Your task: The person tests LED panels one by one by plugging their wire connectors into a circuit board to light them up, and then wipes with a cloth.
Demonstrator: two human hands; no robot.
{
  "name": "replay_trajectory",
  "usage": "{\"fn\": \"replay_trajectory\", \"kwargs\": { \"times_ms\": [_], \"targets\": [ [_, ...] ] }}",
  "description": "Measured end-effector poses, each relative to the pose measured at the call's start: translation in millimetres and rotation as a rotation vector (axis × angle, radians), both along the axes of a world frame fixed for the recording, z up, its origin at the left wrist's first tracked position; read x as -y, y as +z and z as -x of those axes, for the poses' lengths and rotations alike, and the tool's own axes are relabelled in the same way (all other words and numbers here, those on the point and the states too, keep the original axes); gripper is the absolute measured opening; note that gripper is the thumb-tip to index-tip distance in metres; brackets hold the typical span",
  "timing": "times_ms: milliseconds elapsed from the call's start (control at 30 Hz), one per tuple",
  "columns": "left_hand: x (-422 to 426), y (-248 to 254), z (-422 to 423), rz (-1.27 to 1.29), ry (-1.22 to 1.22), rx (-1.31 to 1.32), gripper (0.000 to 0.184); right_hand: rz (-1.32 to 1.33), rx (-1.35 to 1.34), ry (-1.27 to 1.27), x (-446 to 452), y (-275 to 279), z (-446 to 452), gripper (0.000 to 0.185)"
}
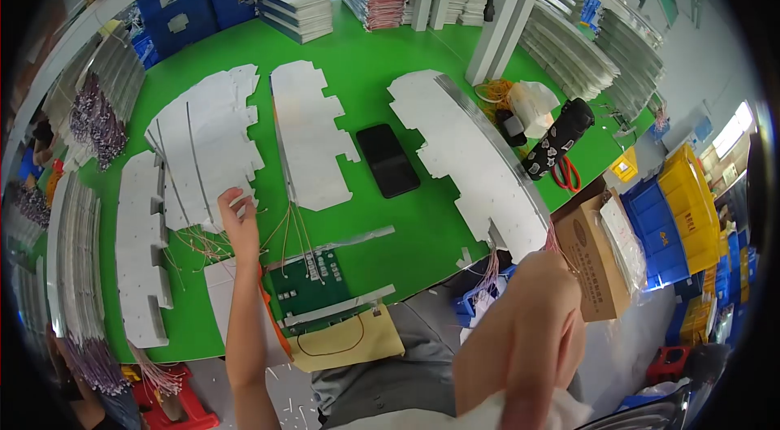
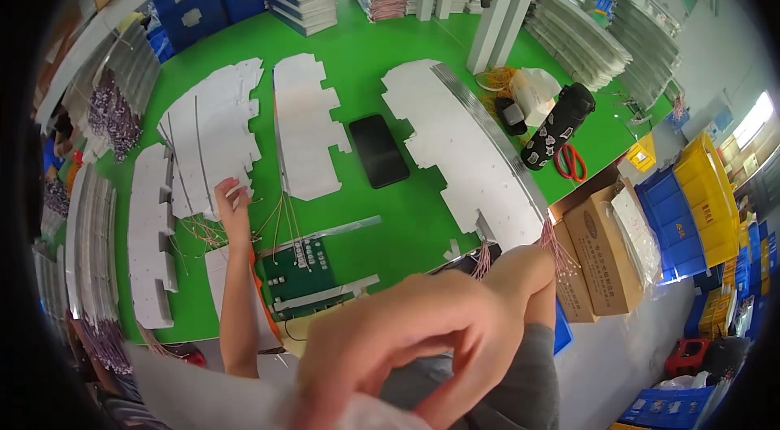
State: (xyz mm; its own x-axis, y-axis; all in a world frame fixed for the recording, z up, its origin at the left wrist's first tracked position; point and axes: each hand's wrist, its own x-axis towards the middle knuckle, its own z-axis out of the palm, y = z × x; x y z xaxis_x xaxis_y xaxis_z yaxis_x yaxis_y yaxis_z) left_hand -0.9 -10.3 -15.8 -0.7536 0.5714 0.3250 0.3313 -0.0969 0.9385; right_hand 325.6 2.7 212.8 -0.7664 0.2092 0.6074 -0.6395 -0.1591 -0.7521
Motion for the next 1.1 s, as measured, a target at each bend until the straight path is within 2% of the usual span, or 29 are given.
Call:
{"fn": "replay_trajectory", "kwargs": {
  "times_ms": [133, 167, 300, 567, 800, 1100],
  "targets": [
    [0.4, -7.0, 10.8, 0.008, -0.020, 0.097, 0.034, 0.337, -0.026, 0.432, 35.0, 0.0, 14.2, 0.032],
    [0.6, -6.1, 10.7, 0.020, -0.030, 0.133, 0.033, 0.335, -0.038, 0.440, 38.9, -0.3, 20.7, 0.032],
    [-2.2, -4.4, 3.1, 0.058, -0.097, 0.177, 0.028, 0.007, -0.149, 0.473, 45.9, 1.1, 42.2, 0.038],
    [-1.6, 3.5, -0.7, 0.104, -0.204, 0.247, 0.022, 0.099, -0.127, 0.531, 60.2, -1.0, 42.2, 0.040],
    [-4.0, -0.2, -3.1, 0.165, -0.256, 0.154, 0.020, 0.098, -0.173, 0.581, 61.4, -8.4, 51.7, 0.036],
    [-4.2, 2.7, -8.7, 0.208, -0.272, 0.039, 0.020, 0.108, -0.078, 0.631, 59.8, -14.8, 54.6, 0.032]
  ]
}}
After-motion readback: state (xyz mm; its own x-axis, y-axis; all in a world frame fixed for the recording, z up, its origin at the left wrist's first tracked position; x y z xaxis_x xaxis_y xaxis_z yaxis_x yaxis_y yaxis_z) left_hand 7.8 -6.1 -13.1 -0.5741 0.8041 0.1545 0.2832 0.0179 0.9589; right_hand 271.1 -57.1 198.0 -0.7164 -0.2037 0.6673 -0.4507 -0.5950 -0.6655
